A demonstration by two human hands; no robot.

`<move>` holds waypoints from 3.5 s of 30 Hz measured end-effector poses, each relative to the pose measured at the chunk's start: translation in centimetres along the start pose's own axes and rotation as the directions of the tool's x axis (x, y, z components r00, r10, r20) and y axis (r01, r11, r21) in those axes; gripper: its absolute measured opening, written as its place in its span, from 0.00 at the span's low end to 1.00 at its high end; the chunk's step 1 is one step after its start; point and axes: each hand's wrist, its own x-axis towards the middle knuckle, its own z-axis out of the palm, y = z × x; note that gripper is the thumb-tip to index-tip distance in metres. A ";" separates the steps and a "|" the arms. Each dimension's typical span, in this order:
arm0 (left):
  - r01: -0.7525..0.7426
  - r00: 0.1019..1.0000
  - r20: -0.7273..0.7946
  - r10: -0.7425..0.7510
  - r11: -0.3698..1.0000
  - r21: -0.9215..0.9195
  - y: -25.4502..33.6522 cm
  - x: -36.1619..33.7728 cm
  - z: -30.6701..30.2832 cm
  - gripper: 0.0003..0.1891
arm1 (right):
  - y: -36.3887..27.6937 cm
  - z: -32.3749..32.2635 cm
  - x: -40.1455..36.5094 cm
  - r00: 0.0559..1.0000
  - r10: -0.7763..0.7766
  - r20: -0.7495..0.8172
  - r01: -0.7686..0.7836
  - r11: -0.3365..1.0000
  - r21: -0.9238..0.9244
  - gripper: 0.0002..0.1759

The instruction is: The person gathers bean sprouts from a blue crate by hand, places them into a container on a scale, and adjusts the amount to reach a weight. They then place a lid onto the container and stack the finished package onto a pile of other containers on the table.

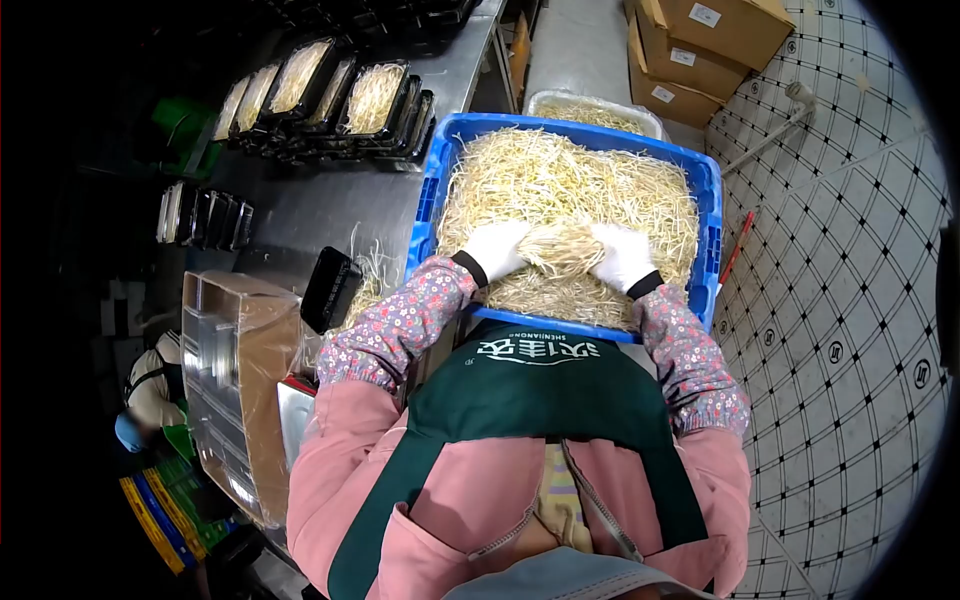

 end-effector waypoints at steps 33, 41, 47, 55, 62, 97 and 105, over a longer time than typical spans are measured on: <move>0.080 0.993 0.080 -0.085 0.994 0.069 -3.1 2.8 -2.2 0.20 | 3.3 -2.1 5.5 0.920 0.299 0.254 -0.298 0.954 -0.045 0.18; -0.042 0.999 0.023 0.041 0.999 0.019 -0.6 1.2 -4.1 0.42 | -3.4 -3.3 11.9 0.900 0.261 0.350 -0.303 0.951 0.070 0.28; 0.109 0.959 -0.162 -0.233 0.830 -0.547 -6.8 -5.9 -3.6 0.45 | 3.5 1.5 12.1 0.867 0.044 0.497 -0.207 0.938 0.279 0.51; 0.233 0.919 -0.054 -0.391 0.648 -0.725 -3.2 -8.7 2.1 0.32 | -8.9 0.3 11.8 0.842 0.152 0.518 -0.206 0.977 0.048 0.74; 0.212 0.931 -0.030 -0.364 0.605 -0.768 -2.6 -9.5 2.0 0.32 | -16.2 1.5 5.0 0.924 0.151 0.352 -0.011 0.930 -0.368 0.84; -0.219 -0.665 -0.186 -0.723 0.427 -0.877 -21.3 -29.8 4.0 0.16 | -7.3 1.3 8.6 0.915 0.029 0.402 -0.276 0.772 0.573 0.38; 0.121 -0.375 -0.711 -0.595 0.729 -0.673 -9.8 -26.4 -5.3 0.22 | -21.0 0.8 16.2 0.811 -0.282 0.513 0.242 0.959 0.144 0.34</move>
